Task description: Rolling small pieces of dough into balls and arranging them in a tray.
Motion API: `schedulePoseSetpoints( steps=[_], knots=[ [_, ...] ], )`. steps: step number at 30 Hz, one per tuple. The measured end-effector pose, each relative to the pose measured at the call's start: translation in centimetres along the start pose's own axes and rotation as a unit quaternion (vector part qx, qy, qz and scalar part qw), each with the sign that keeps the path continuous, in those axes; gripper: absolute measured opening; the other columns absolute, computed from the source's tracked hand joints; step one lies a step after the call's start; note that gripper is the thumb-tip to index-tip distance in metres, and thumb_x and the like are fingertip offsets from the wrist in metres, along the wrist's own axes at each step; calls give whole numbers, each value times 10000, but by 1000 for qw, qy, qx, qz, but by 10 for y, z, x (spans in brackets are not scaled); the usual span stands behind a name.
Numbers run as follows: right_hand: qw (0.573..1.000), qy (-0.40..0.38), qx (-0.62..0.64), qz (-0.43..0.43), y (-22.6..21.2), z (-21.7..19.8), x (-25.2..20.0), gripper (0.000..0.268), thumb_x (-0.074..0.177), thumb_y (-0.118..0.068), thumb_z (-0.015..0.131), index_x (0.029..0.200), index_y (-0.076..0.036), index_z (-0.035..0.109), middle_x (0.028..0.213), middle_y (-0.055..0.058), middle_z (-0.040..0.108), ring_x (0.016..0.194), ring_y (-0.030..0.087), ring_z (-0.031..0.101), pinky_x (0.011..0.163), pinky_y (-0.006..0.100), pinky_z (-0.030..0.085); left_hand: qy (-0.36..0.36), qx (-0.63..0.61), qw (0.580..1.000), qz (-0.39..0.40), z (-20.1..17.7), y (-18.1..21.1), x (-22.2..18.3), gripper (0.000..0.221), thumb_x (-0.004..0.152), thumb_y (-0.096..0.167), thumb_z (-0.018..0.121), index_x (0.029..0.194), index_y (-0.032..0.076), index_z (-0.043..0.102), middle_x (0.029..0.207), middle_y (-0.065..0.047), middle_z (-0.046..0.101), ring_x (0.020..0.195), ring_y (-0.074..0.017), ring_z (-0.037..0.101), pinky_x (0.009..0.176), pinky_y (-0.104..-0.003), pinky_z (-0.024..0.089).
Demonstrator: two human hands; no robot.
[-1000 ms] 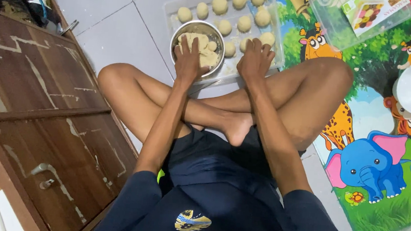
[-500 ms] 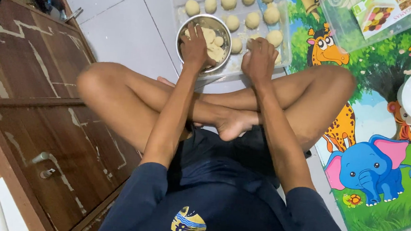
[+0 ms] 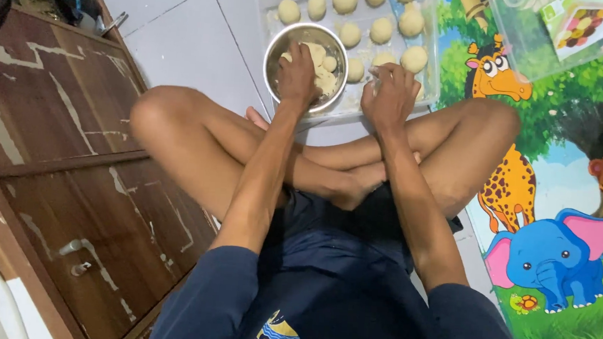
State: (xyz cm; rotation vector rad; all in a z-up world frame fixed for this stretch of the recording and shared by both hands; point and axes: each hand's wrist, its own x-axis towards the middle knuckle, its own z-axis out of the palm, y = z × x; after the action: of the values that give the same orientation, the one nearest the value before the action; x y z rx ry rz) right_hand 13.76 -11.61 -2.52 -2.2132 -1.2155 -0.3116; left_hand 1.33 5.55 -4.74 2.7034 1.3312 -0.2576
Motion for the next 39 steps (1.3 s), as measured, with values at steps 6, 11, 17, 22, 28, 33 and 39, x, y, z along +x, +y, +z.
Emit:
schedulePoseSetpoints(
  steps=[6, 11, 17, 22, 28, 33, 39],
  knots=[
    [999, 24, 5, -33, 8, -1, -8, 297, 746, -80, 654, 1028, -112, 741, 1107, 30, 664, 977, 286, 567, 748, 412, 364, 54, -35, 994, 87, 34, -14, 11, 450, 736, 38, 748, 1119, 9, 515, 1318, -201, 438, 518, -423, 606, 358, -542, 480],
    [996, 53, 42, -54, 5, -5, -1, 309, 755, -24, 613, 1010, -148, 737, 1083, 23, 659, 924, 275, 556, 761, 394, 354, 105, 18, 982, 153, 40, -20, 16, 300, 743, 39, 764, 971, 21, 571, 1080, -142, 508, 450, -381, 592, 322, -509, 464],
    [979, 13, 105, -172, -3, -2, 2, 292, 821, -28, 675, 1094, -125, 709, 1109, 73, 681, 943, 280, 573, 751, 388, 366, 113, -57, 979, 159, 24, -23, 15, 306, 592, 31, 793, 820, 27, 589, 961, -130, 613, 488, -366, 608, 314, -477, 449],
    [972, -17, 129, -197, -11, 12, -6, 226, 939, -165, 800, 1145, -114, 722, 1126, 89, 714, 882, 268, 657, 715, 381, 458, 81, -102, 982, 134, 9, -27, 14, 185, 607, 11, 733, 744, 38, 611, 885, -96, 658, 476, -311, 583, 300, -431, 444],
    [976, -66, 93, -183, -11, 9, -3, 210, 963, -133, 713, 1151, -172, 797, 1078, -72, 752, 816, 267, 523, 723, 396, 461, -20, -215, 973, 85, -9, -34, 19, 161, 667, 114, 636, 819, 114, 690, 886, -5, 627, 788, -348, 644, 549, -495, 487],
    [973, -129, 90, -169, -1, 24, -11, 392, 856, -67, 780, 1207, -242, 781, 939, -14, 754, 839, 265, 576, 712, 426, 427, -121, -282, 948, 84, 4, -54, 36, 444, 658, 138, 668, 1098, 85, 645, 1102, -93, 732, 989, -362, 695, 747, -466, 554],
    [966, -213, 111, -99, -8, 36, -13, 345, 902, -116, 696, 1211, -223, 803, 810, 69, 658, 905, 281, 574, 761, 461, 389, -213, -397, 883, 130, 14, -76, 44, 427, 639, 30, 744, 1063, 73, 733, 1090, -22, 569, 1067, -245, 595, 881, -324, 483]
  ],
)
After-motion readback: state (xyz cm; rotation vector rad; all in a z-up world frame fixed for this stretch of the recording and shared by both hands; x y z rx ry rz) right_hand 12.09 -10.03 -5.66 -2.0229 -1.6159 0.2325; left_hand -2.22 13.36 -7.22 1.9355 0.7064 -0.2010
